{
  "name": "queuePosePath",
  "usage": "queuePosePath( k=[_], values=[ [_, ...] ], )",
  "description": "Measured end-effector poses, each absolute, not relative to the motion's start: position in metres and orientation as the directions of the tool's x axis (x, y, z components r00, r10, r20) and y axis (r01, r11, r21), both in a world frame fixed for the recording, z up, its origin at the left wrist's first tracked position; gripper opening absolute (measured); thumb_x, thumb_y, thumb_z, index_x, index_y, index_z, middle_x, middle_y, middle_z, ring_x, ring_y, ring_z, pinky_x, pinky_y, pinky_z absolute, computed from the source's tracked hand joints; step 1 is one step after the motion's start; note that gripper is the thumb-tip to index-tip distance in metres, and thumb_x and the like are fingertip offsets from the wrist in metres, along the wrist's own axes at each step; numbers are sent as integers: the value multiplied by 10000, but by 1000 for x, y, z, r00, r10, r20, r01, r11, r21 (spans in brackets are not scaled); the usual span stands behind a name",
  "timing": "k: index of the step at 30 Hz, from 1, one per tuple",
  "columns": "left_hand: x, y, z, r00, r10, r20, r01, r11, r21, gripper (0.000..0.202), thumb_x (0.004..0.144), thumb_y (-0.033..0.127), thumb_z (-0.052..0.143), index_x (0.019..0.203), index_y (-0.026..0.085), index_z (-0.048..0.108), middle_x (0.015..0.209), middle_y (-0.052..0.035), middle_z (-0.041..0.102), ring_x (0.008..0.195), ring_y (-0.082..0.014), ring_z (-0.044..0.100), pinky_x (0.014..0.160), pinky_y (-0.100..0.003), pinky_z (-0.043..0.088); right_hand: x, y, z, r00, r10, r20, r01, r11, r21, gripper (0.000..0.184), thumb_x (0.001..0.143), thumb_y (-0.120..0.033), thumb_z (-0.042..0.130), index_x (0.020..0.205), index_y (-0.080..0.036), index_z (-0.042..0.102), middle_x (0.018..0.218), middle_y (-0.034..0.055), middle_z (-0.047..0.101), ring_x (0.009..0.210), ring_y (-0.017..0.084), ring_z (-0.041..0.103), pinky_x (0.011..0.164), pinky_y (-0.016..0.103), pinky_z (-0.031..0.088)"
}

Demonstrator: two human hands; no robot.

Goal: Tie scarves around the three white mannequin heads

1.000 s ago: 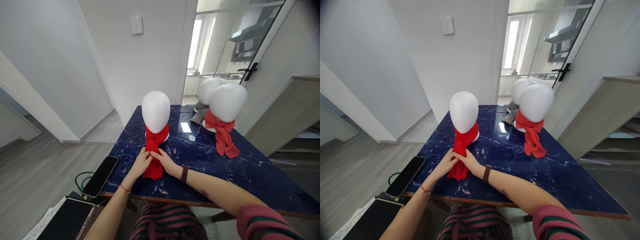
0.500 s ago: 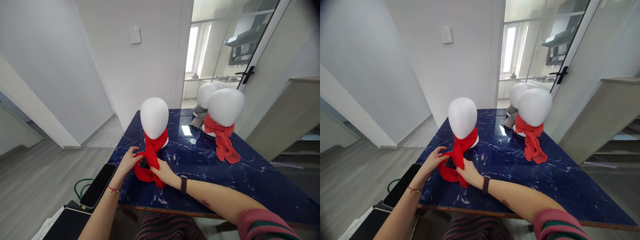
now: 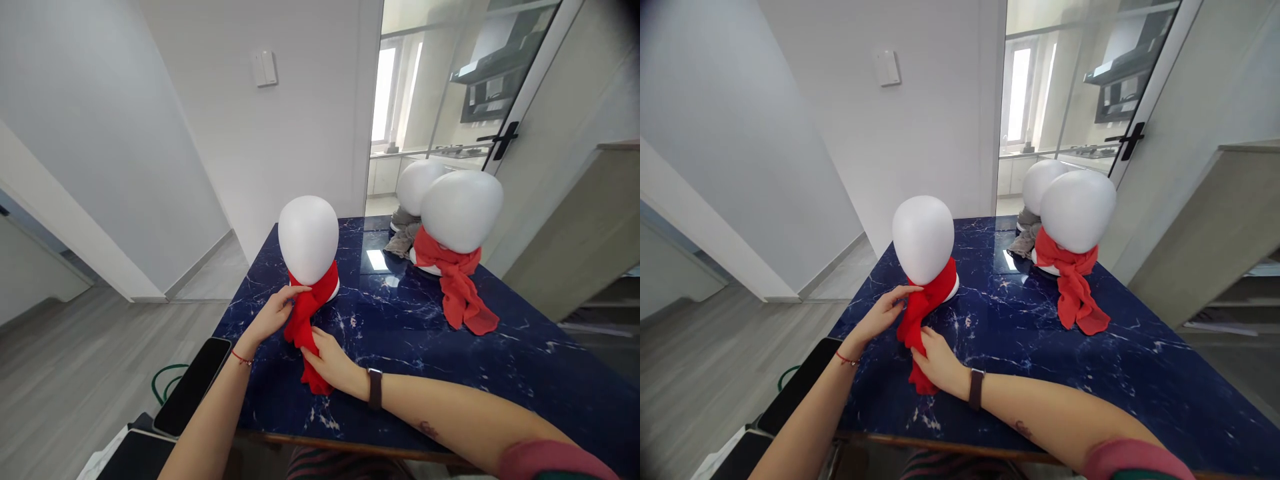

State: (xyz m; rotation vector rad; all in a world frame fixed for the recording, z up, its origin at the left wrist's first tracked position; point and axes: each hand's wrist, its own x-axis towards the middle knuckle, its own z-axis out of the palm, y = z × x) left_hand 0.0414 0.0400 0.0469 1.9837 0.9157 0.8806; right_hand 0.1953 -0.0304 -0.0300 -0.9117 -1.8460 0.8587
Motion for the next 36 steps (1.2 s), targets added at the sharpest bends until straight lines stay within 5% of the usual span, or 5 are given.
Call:
queuePosePath(
  k=[7,18,23,26,36],
  values=[
    [40,50,6,457,830,320,335,-494,802,477,647,-15,342,1067,194,427,1124,-62,525,1125,-143,489,1015,-331,345,198,-34,-28,-383,848,366,160,451,-878,168,836,-116,486,891,-199,622,1047,61,510,818,142,567,744,284,528],
    [51,51,-8,475,802,361,592,-596,543,380,828,151,458,1192,249,497,1135,-71,518,1058,-221,466,974,-393,351,198,-36,-16,-341,847,407,105,464,-879,167,853,-300,535,832,-155,617,1040,80,548,923,182,541,871,324,456],
    [52,51,-13,417,805,422,622,-592,513,451,796,182,535,1242,211,476,1140,-103,562,1040,-254,488,960,-411,346,200,-23,-29,-75,993,91,-121,82,-989,380,893,-448,392,759,-159,599,740,39,610,670,161,548,616,284,466],
    [51,52,-15,379,800,466,583,-597,551,453,786,216,572,1231,199,488,1175,-116,571,1079,-262,501,974,-400,345,200,2,-35,37,996,-79,-306,-64,-950,215,803,-346,490,747,-170,600,781,40,653,750,178,590,680,289,479],
    [50,55,-22,425,775,468,529,-632,566,468,808,230,555,1257,208,423,1232,-99,549,1126,-215,524,972,-372,410,200,27,-21,-138,962,-236,-689,-264,-675,216,553,-120,623,753,-202,617,723,-17,685,675,157,612,686,286,481]
  ],
)
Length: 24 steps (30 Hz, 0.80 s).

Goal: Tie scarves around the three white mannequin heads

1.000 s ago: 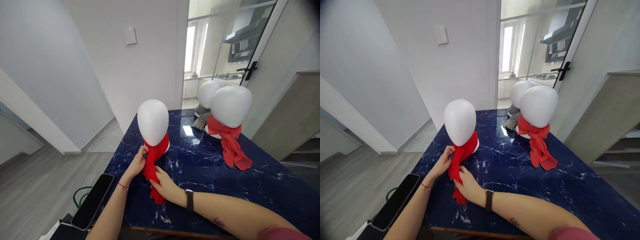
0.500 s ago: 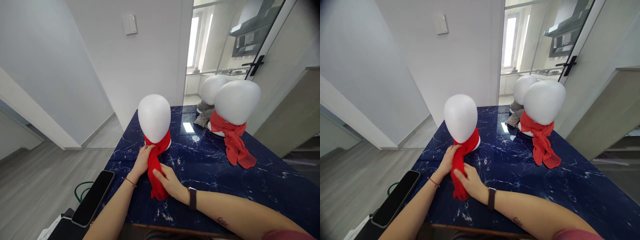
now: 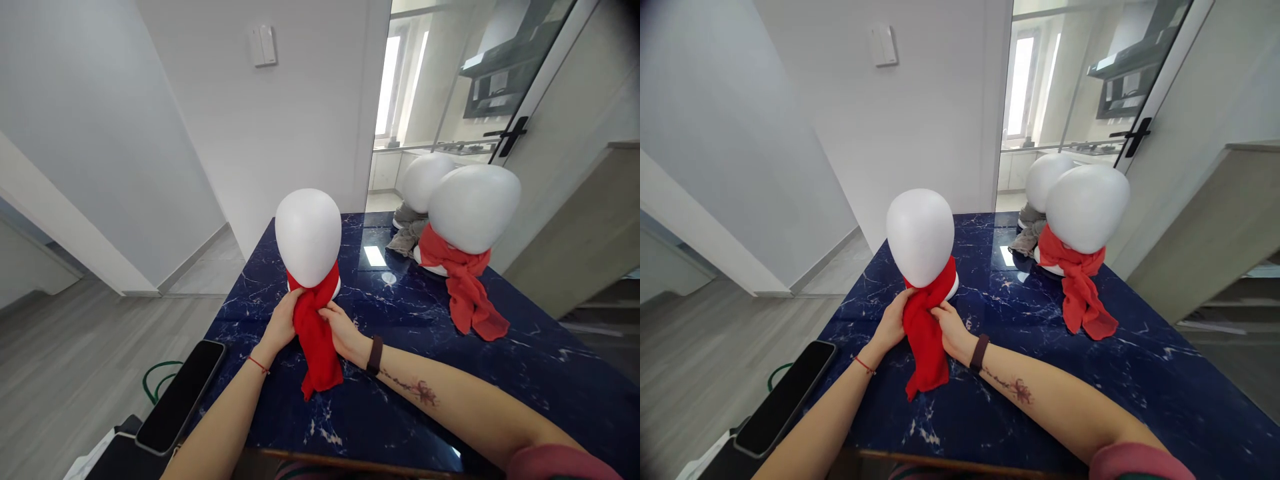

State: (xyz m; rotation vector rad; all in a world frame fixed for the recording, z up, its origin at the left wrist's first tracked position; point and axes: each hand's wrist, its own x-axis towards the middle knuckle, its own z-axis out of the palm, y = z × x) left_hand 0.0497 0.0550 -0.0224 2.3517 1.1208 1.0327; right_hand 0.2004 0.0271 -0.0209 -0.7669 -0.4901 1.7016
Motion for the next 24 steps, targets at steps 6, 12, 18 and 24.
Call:
queuePosePath(
  k=[6,12,18,24],
  values=[
    [53,54,-16,418,794,442,615,-605,506,525,773,225,583,1265,187,402,1176,-115,569,1089,-263,514,975,-460,363,203,23,-23,-163,969,-188,-722,-246,-646,232,571,-160,678,798,-203,657,760,-10,696,686,157,613,698,293,478],
    [56,54,-13,397,807,436,548,-590,593,587,743,242,615,1283,191,391,1139,-115,588,1057,-265,522,936,-441,377,201,26,-25,-149,981,-127,-719,-195,-667,321,598,-161,667,910,-232,643,905,-5,701,844,185,630,769,318,477],
    [57,53,-17,427,815,391,372,-553,746,687,723,254,653,1330,201,337,1152,-118,609,1094,-249,552,974,-409,368,198,24,-29,-81,995,-61,-683,-100,-724,369,610,-191,653,974,-237,616,1034,10,673,966,212,597,839,346,472],
    [61,49,-12,395,820,414,380,-557,739,682,730,258,638,1332,199,324,1122,-107,596,1030,-230,569,935,-392,398,197,27,-37,9,1000,-7,-592,-1,-806,394,649,-214,644,1038,-236,588,1095,17,644,964,190,589,885,342,451]
  ],
)
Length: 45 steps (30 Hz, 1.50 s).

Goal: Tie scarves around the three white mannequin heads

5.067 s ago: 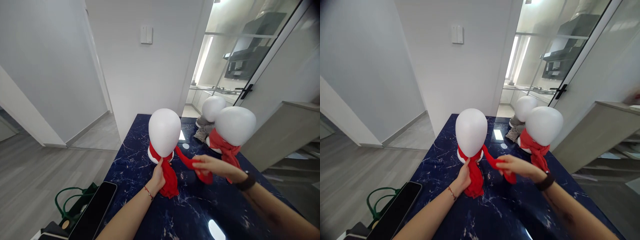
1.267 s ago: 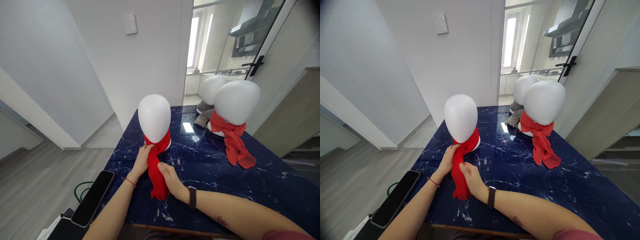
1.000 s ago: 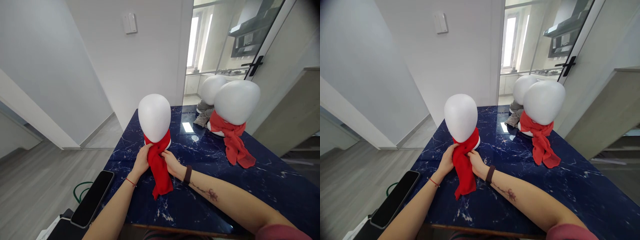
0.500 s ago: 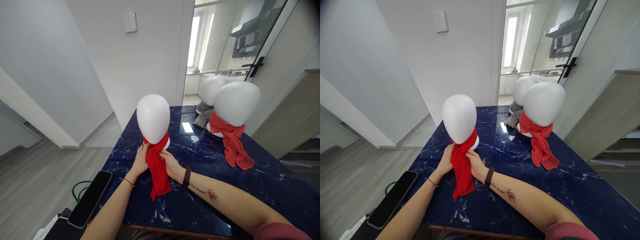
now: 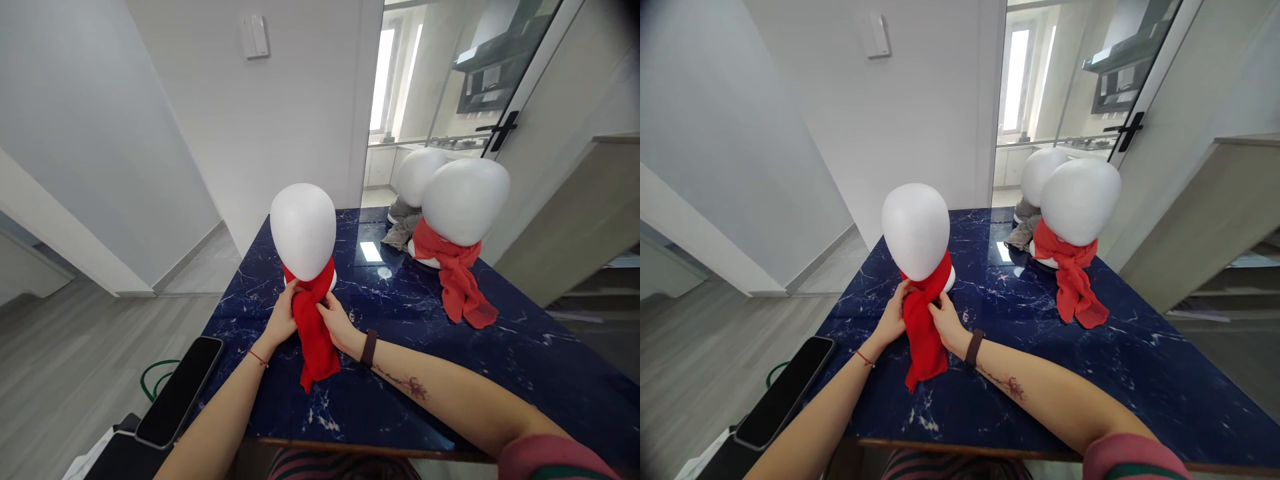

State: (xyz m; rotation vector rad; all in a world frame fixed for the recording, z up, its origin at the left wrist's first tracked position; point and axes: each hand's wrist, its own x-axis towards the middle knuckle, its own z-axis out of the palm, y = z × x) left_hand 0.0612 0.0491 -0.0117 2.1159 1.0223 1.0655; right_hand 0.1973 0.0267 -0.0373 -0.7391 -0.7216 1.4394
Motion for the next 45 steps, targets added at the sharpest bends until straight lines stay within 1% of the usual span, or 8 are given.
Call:
queuePosePath(
  k=[7,10,13,19,25,33,38,45],
  values=[
    [64,45,-10,108,891,441,357,-449,819,243,734,229,596,960,188,516,937,-28,598,826,-148,558,756,-279,434,197,23,-31,-76,997,5,-587,-41,-809,292,647,-254,681,928,-197,621,936,37,681,885,197,605,781,324,472],
    [63,45,-18,45,973,227,251,-231,940,154,695,250,616,797,170,534,741,12,592,654,-120,533,626,-241,422,197,22,-26,-117,993,7,-606,-65,-793,276,635,-265,709,891,-192,637,882,33,685,836,191,611,736,306,466],
    [65,44,-23,127,992,-3,2,3,1000,179,675,268,630,805,152,586,758,-18,645,671,-143,584,658,-264,450,197,22,-26,-132,990,-48,-611,-119,-783,241,616,-309,734,792,-172,645,787,32,682,772,182,608,672,283,452],
    [72,39,-13,249,950,-189,-335,268,903,352,588,213,709,920,161,603,931,-75,697,801,-194,657,759,-315,495,199,23,-30,-117,984,-134,-592,-177,-786,269,558,-354,769,642,-145,622,651,25,653,659,150,580,565,240,403],
    [73,42,-16,232,971,-65,-344,144,928,437,616,236,710,1028,173,577,1024,-94,686,902,-219,658,826,-356,500,199,18,-20,-172,976,-132,-572,-208,-793,285,537,-322,785,696,-154,620,701,39,671,728,194,620,650,296,452],
    [73,42,-14,194,974,-117,-368,183,912,360,631,235,706,961,138,600,931,-95,703,806,-204,665,745,-320,509,197,17,-26,-38,988,-146,-602,-140,-786,266,637,-331,707,828,-206,571,841,1,671,769,160,606,703,280,454],
    [72,43,-15,88,996,7,-177,9,984,271,669,243,669,906,124,618,851,-55,700,695,-150,633,659,-256,481,196,10,-21,-85,987,-134,-616,-158,-771,311,738,-465,625,944,-241,562,870,0,665,776,171,611,672,287,457],
    [62,52,-20,59,990,129,123,-136,983,290,622,148,623,912,142,627,883,-42,693,755,-163,622,721,-277,476,202,4,-10,-184,973,-141,-369,-202,-907,310,631,-399,731,789,-172,590,506,-49,526,450,100,439,475,240,354]
  ],
)
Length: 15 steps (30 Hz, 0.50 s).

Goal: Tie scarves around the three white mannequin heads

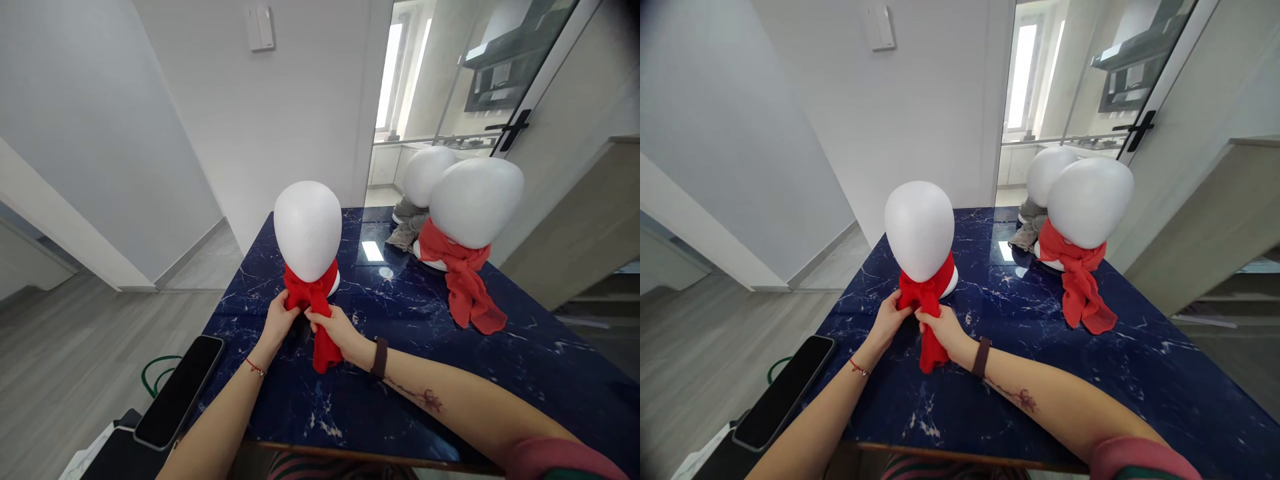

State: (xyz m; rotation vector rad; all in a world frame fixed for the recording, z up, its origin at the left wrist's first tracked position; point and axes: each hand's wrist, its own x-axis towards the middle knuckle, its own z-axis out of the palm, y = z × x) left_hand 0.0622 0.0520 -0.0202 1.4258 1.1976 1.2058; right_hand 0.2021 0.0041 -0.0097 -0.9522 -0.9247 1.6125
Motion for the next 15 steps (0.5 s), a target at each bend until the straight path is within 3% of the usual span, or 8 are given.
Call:
queuePosePath(
  k=[4,8,12,15],
  values=[
    [55,56,-22,-85,977,197,212,-175,961,286,648,147,565,929,161,617,856,-40,685,771,-167,627,745,-289,480,213,16,-11,-25,991,-132,-374,-132,-918,318,698,-472,647,745,-160,608,461,-64,449,413,68,339,438,221,244],
    [52,54,-20,-152,984,89,83,-77,994,339,677,268,614,996,155,592,673,0,659,592,-140,605,559,-228,448,220,26,-11,87,993,-79,-435,-34,-900,338,684,-493,656,778,-172,607,465,-68,430,431,75,334,445,225,226],
    [50,50,-16,-131,991,20,112,-5,994,271,681,386,635,737,121,653,591,-3,631,508,-114,538,482,-208,383,223,30,-12,75,997,-34,-453,4,-892,335,717,-489,633,847,-181,616,502,-57,469,452,87,374,454,228,262],
    [47,49,-12,-163,987,-9,74,21,997,255,652,378,661,627,127,624,514,22,566,462,-89,477,454,-199,349,225,32,-12,63,997,-46,-464,-12,-886,322,724,-487,627,841,-187,610,522,-50,483,461,92,387,460,232,281]
  ],
)
